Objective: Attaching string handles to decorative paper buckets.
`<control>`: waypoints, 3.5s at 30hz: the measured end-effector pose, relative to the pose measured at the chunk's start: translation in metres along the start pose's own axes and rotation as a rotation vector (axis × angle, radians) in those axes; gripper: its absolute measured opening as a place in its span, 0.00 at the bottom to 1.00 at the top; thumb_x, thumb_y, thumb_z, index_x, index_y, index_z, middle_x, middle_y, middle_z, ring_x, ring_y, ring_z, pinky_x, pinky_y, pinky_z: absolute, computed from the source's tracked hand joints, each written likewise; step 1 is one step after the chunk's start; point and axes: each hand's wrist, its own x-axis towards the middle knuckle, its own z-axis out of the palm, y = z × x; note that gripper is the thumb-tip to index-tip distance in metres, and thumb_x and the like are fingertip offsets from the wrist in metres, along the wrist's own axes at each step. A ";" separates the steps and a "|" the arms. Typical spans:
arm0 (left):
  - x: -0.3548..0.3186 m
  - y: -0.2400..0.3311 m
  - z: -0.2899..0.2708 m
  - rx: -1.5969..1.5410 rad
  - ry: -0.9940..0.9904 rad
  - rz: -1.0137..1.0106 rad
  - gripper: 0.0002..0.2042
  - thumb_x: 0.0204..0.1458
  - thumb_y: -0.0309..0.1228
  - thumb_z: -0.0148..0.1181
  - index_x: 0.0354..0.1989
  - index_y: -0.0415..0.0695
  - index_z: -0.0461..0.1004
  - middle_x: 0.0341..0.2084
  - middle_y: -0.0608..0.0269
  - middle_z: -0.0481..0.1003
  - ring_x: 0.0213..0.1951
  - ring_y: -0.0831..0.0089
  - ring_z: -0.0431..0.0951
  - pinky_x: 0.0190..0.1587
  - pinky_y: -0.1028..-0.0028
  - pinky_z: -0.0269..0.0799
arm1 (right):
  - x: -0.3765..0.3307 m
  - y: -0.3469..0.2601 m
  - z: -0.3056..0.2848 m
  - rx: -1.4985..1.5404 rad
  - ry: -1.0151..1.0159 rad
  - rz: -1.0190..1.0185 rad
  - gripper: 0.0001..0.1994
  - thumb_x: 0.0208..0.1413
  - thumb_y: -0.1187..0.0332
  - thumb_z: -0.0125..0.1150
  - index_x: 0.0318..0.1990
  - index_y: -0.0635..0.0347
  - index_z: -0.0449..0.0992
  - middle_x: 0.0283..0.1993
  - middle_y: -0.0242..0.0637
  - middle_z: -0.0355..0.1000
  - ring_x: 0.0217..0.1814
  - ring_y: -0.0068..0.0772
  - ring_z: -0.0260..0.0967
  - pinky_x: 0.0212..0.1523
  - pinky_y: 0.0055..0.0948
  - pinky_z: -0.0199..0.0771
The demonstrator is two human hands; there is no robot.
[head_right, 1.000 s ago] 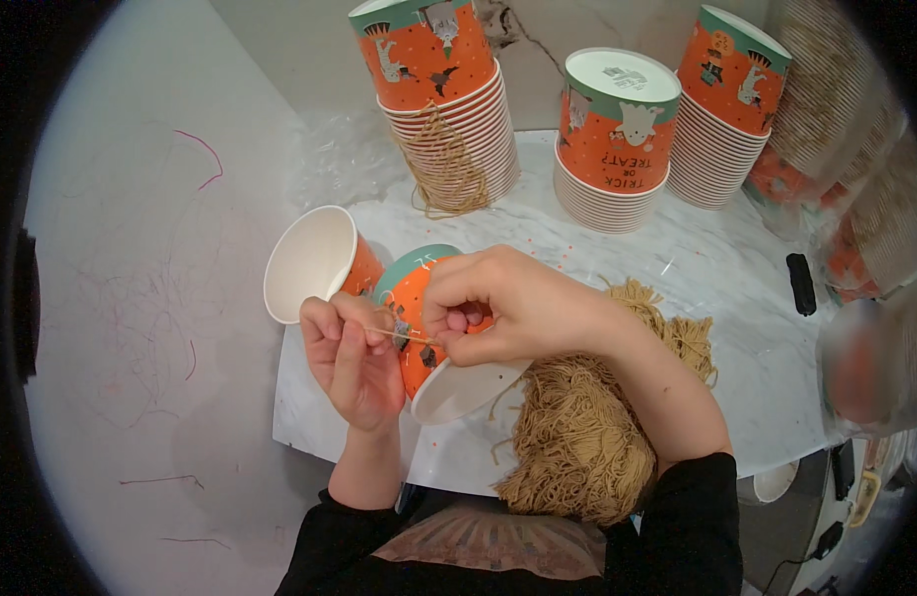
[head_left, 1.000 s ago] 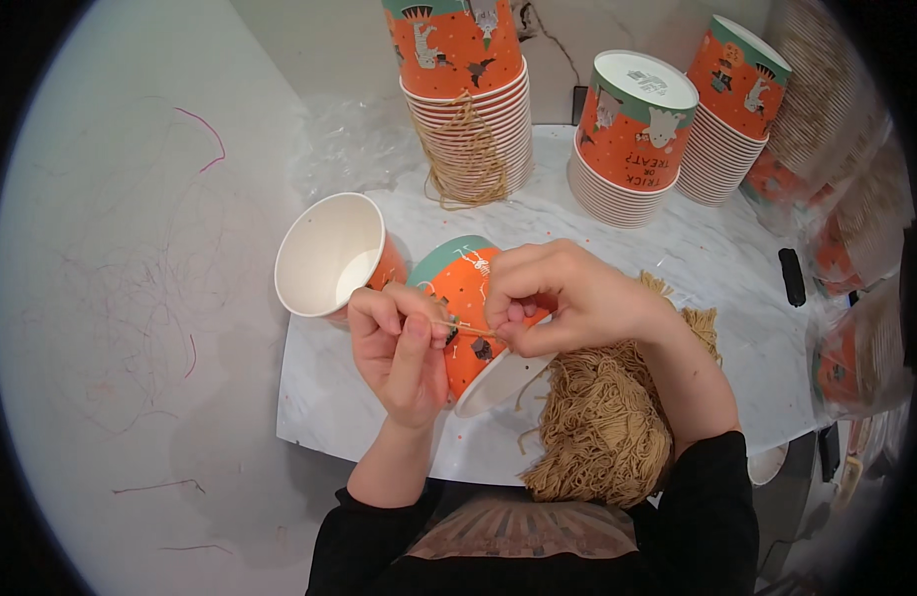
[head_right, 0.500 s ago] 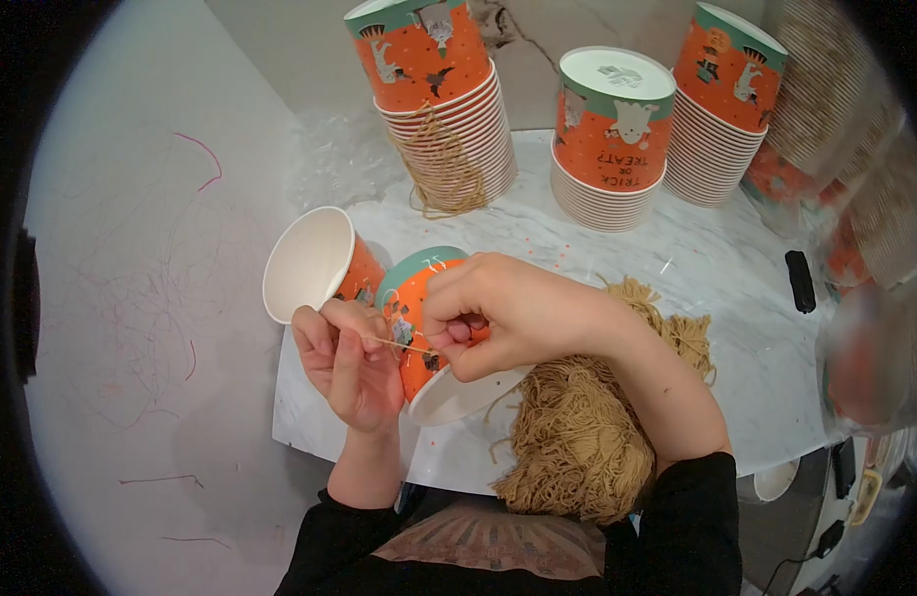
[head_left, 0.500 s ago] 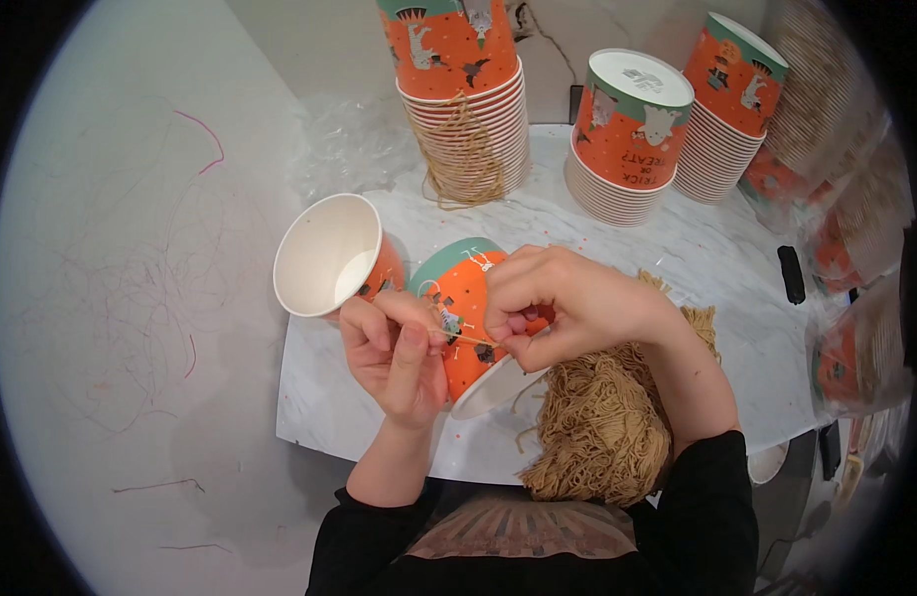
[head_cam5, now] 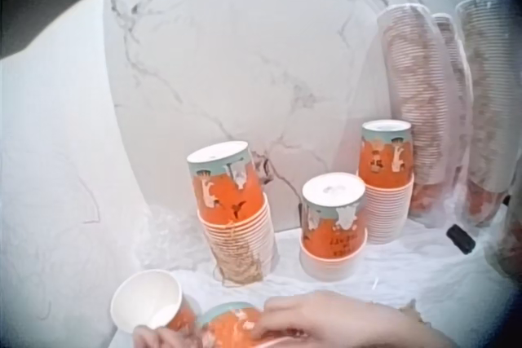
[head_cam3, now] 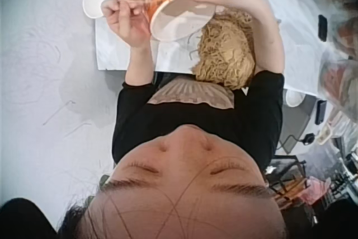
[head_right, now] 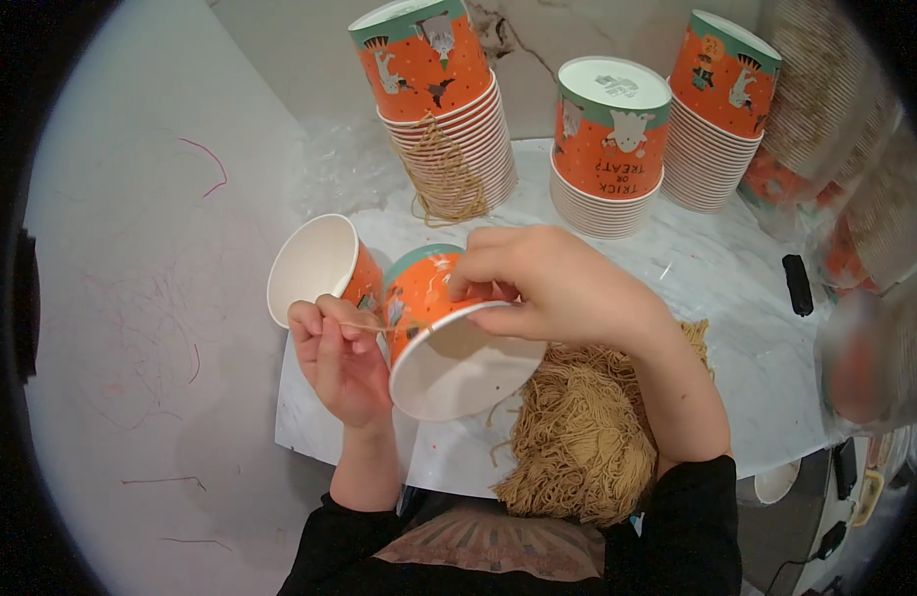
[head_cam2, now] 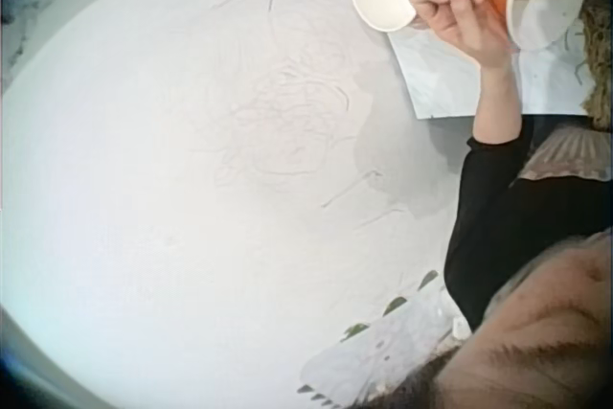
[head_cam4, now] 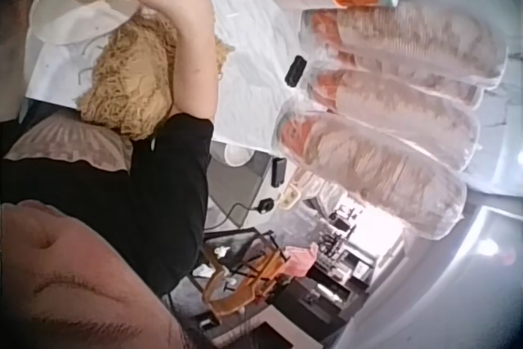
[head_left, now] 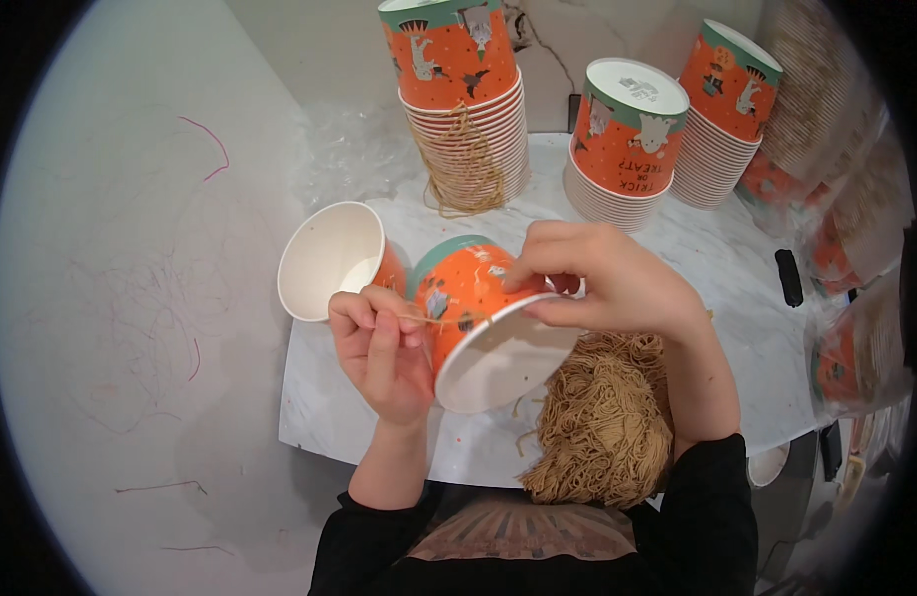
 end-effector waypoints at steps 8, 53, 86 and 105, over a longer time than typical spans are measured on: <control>0.004 0.004 -0.013 0.144 0.095 0.056 0.07 0.62 0.21 0.50 0.41 0.45 0.59 0.29 0.61 0.68 0.28 0.79 0.63 0.35 0.79 0.62 | -0.011 -0.001 -0.023 0.002 0.374 0.108 0.04 0.52 0.74 0.68 0.35 0.65 0.81 0.27 0.27 0.70 0.26 0.15 0.64 0.27 0.20 0.63; -0.014 0.036 -0.038 0.021 -0.150 0.023 0.23 0.64 0.27 0.45 0.66 0.31 0.65 0.61 0.49 0.72 0.33 0.78 0.65 0.52 0.73 0.65 | -0.043 -0.066 0.135 -0.355 -0.172 -0.022 0.11 0.59 0.60 0.63 0.40 0.57 0.73 0.28 0.36 0.72 0.31 0.41 0.76 0.32 0.38 0.76; -0.010 0.028 -0.029 1.070 -0.714 0.156 0.38 0.33 0.27 0.79 0.61 0.39 0.75 0.56 0.53 0.77 0.53 0.62 0.77 0.56 0.63 0.70 | -0.141 -0.065 0.063 -0.944 -0.377 0.820 0.31 0.51 0.60 0.70 0.61 0.62 0.68 0.48 0.48 0.70 0.45 0.49 0.75 0.43 0.39 0.77; -0.015 0.024 -0.035 0.981 -0.412 0.157 0.31 0.37 0.16 0.75 0.57 0.37 0.77 0.50 0.52 0.79 0.40 0.70 0.80 0.38 0.75 0.79 | -0.164 -0.038 0.002 -0.651 -0.602 0.214 0.15 0.55 0.68 0.56 0.50 0.52 0.75 0.54 0.34 0.69 0.59 0.41 0.68 0.48 0.34 0.79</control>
